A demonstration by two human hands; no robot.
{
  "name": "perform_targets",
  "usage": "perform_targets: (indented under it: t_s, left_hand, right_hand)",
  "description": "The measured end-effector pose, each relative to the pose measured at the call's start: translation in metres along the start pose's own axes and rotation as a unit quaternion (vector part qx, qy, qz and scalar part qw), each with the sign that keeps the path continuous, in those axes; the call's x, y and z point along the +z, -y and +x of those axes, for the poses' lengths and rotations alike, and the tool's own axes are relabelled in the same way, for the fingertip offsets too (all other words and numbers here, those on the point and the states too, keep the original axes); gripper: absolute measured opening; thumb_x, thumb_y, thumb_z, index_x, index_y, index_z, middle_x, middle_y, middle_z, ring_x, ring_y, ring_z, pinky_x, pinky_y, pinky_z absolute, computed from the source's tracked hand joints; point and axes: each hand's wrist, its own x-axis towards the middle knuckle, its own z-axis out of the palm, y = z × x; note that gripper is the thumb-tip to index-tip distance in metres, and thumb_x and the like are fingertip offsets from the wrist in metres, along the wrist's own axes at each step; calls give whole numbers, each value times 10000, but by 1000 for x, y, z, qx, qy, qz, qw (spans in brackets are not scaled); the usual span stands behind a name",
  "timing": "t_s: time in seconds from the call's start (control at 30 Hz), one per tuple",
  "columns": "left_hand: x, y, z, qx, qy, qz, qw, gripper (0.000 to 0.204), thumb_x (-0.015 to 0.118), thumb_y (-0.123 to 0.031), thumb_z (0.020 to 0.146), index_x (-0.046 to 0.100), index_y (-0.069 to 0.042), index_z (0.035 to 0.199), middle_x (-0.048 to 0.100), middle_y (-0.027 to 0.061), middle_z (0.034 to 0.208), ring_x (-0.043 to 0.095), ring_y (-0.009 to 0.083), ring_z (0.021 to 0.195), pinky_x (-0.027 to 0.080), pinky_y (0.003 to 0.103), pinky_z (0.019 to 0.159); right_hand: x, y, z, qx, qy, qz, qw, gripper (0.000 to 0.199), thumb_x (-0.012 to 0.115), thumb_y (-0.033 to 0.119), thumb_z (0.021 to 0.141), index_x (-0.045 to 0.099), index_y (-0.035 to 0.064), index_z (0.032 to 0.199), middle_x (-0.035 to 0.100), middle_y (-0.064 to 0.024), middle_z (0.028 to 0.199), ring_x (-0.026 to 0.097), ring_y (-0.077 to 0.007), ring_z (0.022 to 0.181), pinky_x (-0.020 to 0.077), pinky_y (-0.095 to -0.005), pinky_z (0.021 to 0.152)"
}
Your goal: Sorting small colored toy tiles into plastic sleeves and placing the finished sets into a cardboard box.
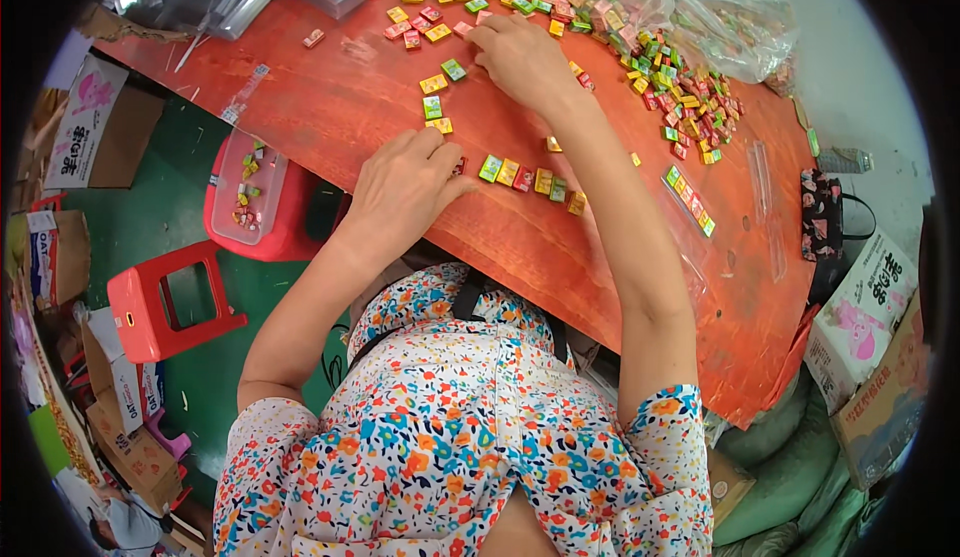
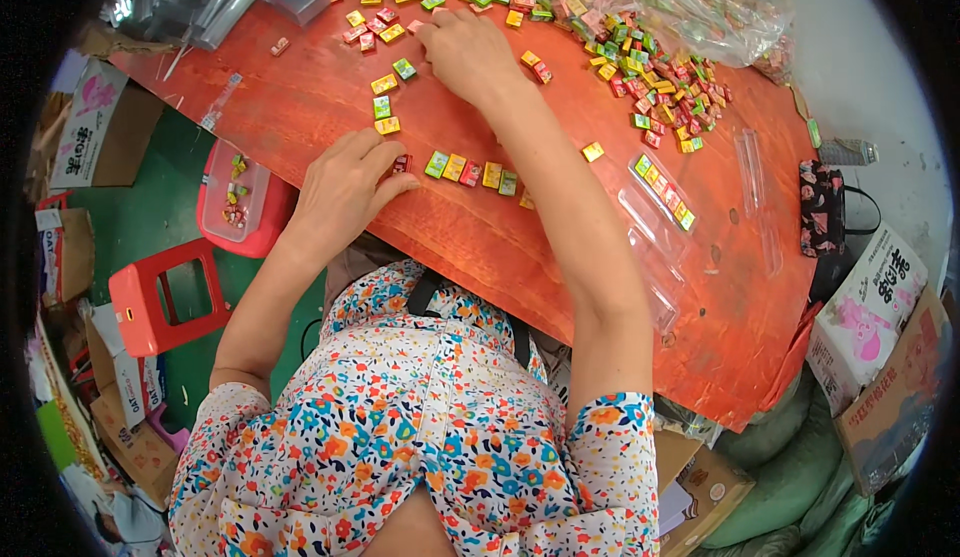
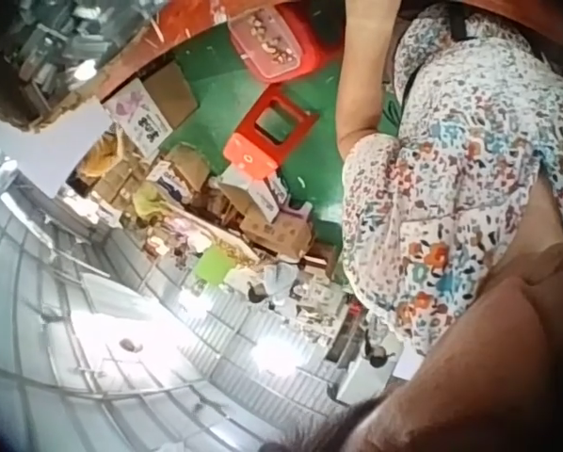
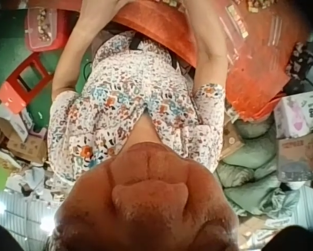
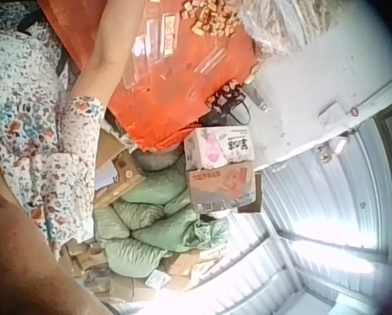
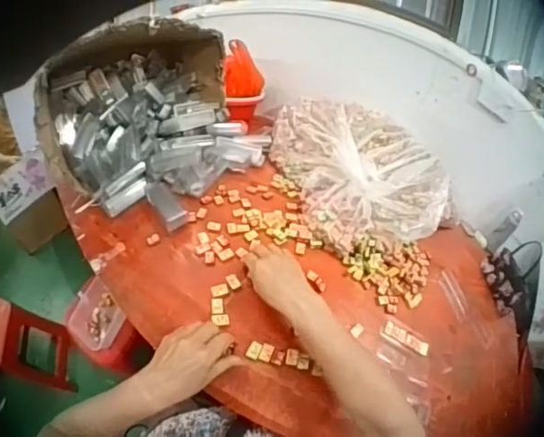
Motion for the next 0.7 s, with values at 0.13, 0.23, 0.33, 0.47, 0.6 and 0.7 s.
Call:
perform_targets:
  t_s: [0.13,0.23,0.33,0.47,0.6,0.7]
  left_hand:
    - [1,-2,6,27,13,8,1000,272,741,-277,777,604,-51,843,576,101,878,605,281,872,515,391,745]
    - [9,5,16,54,28,29,998,283,745,-280,758,592,-53,828,562,94,864,600,275,871,511,385,747]
    - [15,11,23,73,60,36,995,318,757,-299,737,594,-55,858,561,92,885,590,275,878,505,389,768]
    - [14,5,28,125,-11,-5,992,458,791,-339,689,614,-61,1006,570,84,999,563,271,953,479,407,820]
    - [37,-22,35,148,16,-26,988,549,812,-348,670,609,-66,1095,568,77,1074,544,262,1016,460,407,836]
    - [52,-38,41,162,13,-47,986,498,813,-317,689,622,-75,1080,576,63,1069,545,246,1035,449,393,837]
  right_hand:
    - [12,-10,-6,-46,-42,7,998,218,669,184,845,668,78,1035,650,-87,1012,636,-309,966,522,-425,828]
    - [-9,-8,-12,-22,23,25,999,205,637,263,882,687,111,1009,653,-91,998,657,-308,886,543,-425,749]
    - [-33,-7,-47,28,-43,119,992,216,659,250,882,690,111,1043,654,-92,987,661,-270,889,549,-383,775]
    - [-68,-9,-109,117,-39,248,961,240,688,202,883,674,78,1088,646,-81,995,660,-204,885,542,-323,806]
    - [-91,4,-158,229,-42,378,896,269,715,115,873,655,18,1116,628,-63,1033,640,-140,913,532,-283,809]
    - [-91,16,-186,271,-76,402,871,272,723,97,865,653,12,1114,631,-57,1042,636,-130,926,528,-277,803]
